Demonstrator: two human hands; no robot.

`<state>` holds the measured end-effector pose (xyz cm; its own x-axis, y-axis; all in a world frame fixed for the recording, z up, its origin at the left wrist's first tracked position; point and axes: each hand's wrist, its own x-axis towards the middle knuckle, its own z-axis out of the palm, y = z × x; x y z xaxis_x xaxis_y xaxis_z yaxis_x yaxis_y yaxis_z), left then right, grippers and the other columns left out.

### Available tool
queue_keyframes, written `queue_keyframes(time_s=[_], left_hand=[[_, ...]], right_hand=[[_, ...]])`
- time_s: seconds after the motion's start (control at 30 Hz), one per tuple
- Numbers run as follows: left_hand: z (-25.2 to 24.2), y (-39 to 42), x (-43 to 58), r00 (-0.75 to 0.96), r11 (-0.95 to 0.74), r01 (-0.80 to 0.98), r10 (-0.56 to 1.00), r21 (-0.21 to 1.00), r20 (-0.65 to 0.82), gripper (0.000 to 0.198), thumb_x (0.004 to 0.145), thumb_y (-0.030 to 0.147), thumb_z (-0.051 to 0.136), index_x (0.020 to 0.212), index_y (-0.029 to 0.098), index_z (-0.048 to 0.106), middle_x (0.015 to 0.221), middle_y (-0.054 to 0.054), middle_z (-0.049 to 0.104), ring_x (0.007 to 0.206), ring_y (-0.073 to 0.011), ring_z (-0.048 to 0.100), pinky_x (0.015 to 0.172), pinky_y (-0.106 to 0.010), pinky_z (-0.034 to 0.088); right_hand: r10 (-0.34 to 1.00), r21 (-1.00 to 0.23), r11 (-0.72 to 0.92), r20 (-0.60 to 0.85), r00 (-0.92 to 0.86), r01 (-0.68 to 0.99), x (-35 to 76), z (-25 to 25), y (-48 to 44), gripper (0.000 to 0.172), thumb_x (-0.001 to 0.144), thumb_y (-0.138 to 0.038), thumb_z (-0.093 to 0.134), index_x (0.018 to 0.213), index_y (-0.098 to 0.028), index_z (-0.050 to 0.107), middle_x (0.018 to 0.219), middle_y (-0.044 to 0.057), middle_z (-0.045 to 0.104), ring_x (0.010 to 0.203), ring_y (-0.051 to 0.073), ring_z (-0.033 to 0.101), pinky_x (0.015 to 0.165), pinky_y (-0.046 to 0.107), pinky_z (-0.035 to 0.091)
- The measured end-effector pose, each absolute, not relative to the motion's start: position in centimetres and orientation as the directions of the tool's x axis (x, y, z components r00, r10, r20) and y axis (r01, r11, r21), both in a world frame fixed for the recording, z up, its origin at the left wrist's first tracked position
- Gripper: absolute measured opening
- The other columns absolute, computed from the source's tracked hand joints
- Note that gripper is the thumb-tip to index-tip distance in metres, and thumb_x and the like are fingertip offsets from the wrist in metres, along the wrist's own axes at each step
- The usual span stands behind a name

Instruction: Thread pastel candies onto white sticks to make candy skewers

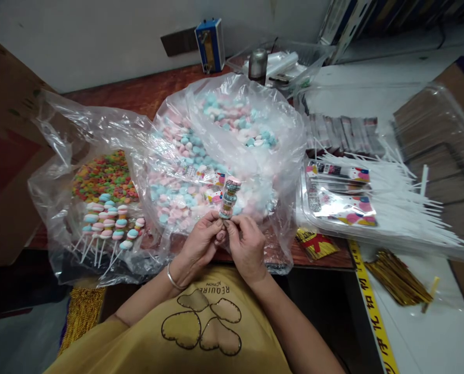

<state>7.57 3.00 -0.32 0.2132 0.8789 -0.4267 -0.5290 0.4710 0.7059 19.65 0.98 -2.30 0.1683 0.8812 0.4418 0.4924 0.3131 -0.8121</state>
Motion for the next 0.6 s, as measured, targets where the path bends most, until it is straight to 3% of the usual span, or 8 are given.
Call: queue_keyframes(time_s=[0.17,0.23,0.3,0.4,0.5,0.6], left_hand=[[-0.8,2.6,7.9,0.227,0.453,-0.563,0.889,0.691,-0.398,0.046,0.063,0.035,0.094,0.087,0.019,0.058,0.061,0.008,0.055,0.048,-0.0034,0.042,0.048,-0.016,0.03],[-1.1,2.7,7.5,0.235,0.42,-0.529,0.908,0.737,-0.348,0.043,0.066,0.038,0.093,0.087,0.02,0.06,0.063,0.007,0.056,0.05,-0.0047,0.044,0.05,-0.017,0.033],[-1.2,3.0,6.7,0.236,0.321,-0.443,0.943,0.837,-0.236,0.04,0.067,0.043,0.092,0.082,0.02,0.064,0.067,0.004,0.059,0.058,-0.008,0.05,0.059,-0.021,0.042],[-0.6,3.6,5.0,0.345,0.103,-0.27,0.939,0.957,-0.004,0.039,0.072,0.054,0.087,0.071,0.019,0.068,0.077,-0.004,0.065,0.079,-0.017,0.06,0.08,-0.032,0.051],[0.9,4.1,3.7,0.48,-0.079,-0.144,0.866,0.986,0.14,0.037,0.083,0.058,0.075,0.07,0.023,0.073,0.082,-0.009,0.067,0.09,-0.0235,0.064,0.094,-0.043,0.051],[2.7,4.1,3.0,0.513,-0.299,0.002,0.82,0.954,0.256,0.028,0.088,0.051,0.072,0.075,0.027,0.077,0.094,-0.01,0.072,0.11,-0.0275,0.064,0.107,-0.049,0.046]], right_hand=[[0.802,-0.707,0.394,0.576,0.155,0.586,19.5,-2.5,0.8,0.011,0.099,-0.02,0.056,0.093,-0.023,0.065,0.084,0.006,0.07,0.079,0.021,0.064,0.075,0.032,0.051],[0.828,-0.744,0.389,0.541,0.148,0.543,19.8,-2.0,0.6,0.012,0.098,-0.022,0.057,0.087,-0.023,0.064,0.08,0.005,0.068,0.076,0.02,0.062,0.072,0.032,0.049],[0.916,-0.867,0.315,0.384,0.115,0.386,20.4,-1.4,0.2,0.017,0.098,-0.03,0.059,0.082,-0.024,0.062,0.075,0.003,0.064,0.07,0.019,0.058,0.068,0.031,0.048],[0.993,-0.998,0.054,0.055,-0.1,-0.018,21.6,-0.3,-0.2,0.03,0.09,-0.05,0.07,0.079,-0.024,0.062,0.074,0.001,0.062,0.066,0.017,0.056,0.062,0.029,0.047],[0.938,-0.943,-0.226,-0.143,-0.317,-0.243,22.4,0.6,-0.1,0.041,0.078,-0.059,0.08,0.076,-0.022,0.061,0.073,0.0,0.062,0.061,0.014,0.054,0.057,0.027,0.044],[0.884,-0.902,-0.356,-0.24,-0.402,-0.243,22.6,1.4,0.1,0.041,0.08,-0.058,0.079,0.079,-0.022,0.059,0.067,-0.002,0.06,0.054,0.012,0.05,0.052,0.026,0.041]])
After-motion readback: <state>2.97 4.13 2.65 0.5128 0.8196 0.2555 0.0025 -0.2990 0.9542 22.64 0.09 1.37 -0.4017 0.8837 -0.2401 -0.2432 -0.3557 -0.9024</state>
